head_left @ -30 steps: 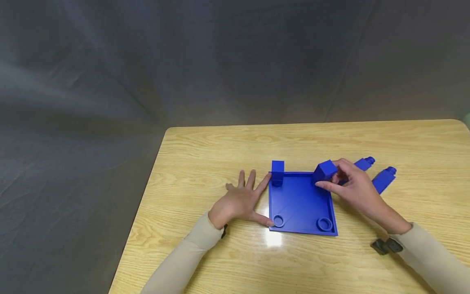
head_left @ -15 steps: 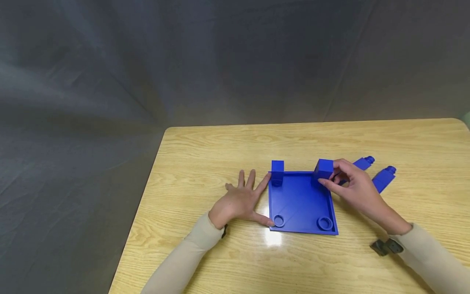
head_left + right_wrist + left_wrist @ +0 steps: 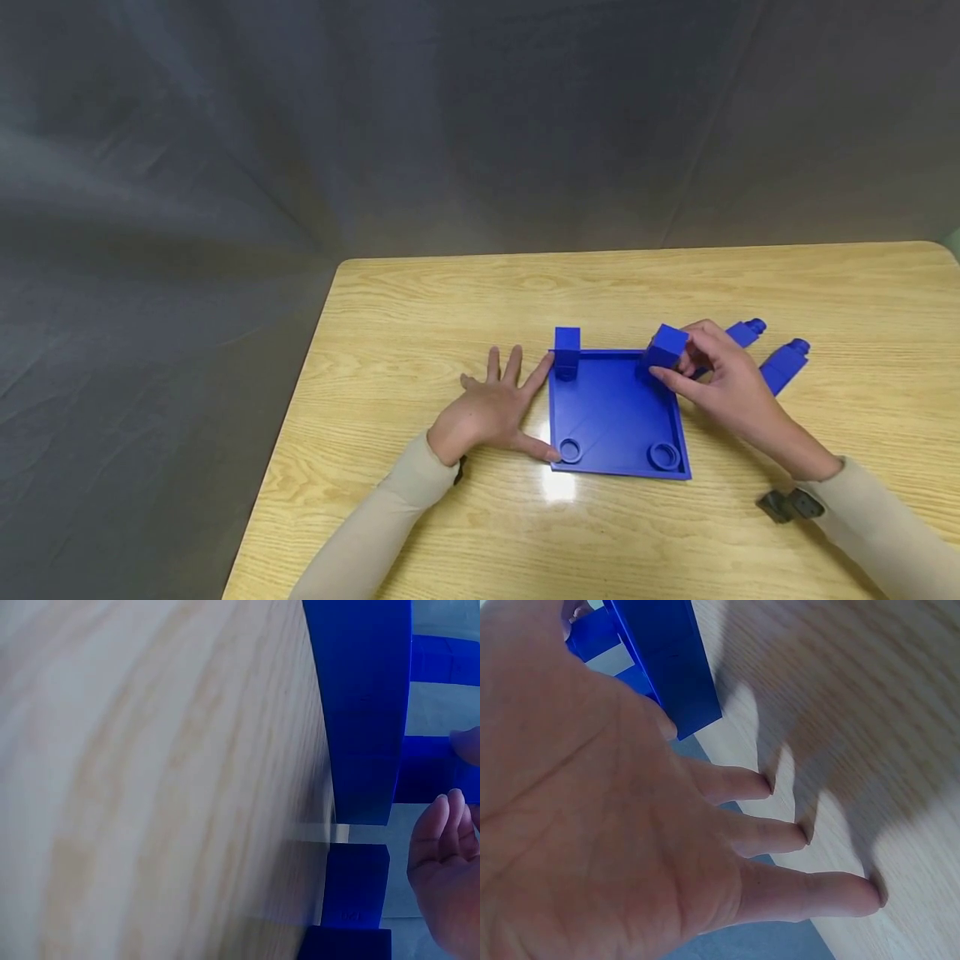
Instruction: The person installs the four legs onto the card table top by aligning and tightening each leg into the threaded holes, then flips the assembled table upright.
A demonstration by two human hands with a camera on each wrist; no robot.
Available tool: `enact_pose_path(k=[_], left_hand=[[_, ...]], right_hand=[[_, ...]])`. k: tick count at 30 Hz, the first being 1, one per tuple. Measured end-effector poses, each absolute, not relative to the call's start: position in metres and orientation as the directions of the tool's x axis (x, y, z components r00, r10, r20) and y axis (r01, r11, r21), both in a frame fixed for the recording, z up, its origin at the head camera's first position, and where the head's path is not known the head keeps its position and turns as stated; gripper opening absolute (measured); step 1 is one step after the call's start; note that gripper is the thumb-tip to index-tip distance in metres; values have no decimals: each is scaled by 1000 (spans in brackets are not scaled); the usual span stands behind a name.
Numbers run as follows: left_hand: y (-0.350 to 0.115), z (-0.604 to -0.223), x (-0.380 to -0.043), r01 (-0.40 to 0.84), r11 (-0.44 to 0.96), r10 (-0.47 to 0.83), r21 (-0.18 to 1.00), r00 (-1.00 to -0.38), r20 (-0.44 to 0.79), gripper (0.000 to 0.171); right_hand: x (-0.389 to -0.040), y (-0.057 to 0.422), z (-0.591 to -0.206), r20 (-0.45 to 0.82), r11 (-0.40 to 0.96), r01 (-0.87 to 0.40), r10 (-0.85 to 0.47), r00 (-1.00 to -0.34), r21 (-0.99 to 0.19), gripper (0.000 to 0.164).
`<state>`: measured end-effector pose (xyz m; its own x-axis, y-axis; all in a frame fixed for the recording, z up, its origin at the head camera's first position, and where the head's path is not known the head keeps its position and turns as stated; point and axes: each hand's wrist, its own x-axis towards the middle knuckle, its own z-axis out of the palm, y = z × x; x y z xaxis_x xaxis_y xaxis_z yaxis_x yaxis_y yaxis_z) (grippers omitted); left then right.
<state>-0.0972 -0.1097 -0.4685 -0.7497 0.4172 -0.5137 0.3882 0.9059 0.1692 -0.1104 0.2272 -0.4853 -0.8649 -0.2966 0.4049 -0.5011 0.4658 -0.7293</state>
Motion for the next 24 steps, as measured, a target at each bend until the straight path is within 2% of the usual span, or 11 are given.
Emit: enact_pose_path(k=[5,14,19,24], left_hand=[[-111,-472,-98,393,904,420,168,-750,-510,147],[-108,-457,-95,395,905,417,159,-747,-518,142],[-109,-455,-95,393,904,420,167,-746,-516,141],[-108,-454,-94,388,906,417,171,-744,-522,142]], right_hand=[[-111,228,-486,408,478,-504,-297,-863,-719,39],[-112,229,-487,381,482,-479,-292,-877,-733,40],[-111,230,-487,354,501,-455,-287,-890,-736,50],[-111,228,-487,379,525,-471,-279,-882,-709,45]])
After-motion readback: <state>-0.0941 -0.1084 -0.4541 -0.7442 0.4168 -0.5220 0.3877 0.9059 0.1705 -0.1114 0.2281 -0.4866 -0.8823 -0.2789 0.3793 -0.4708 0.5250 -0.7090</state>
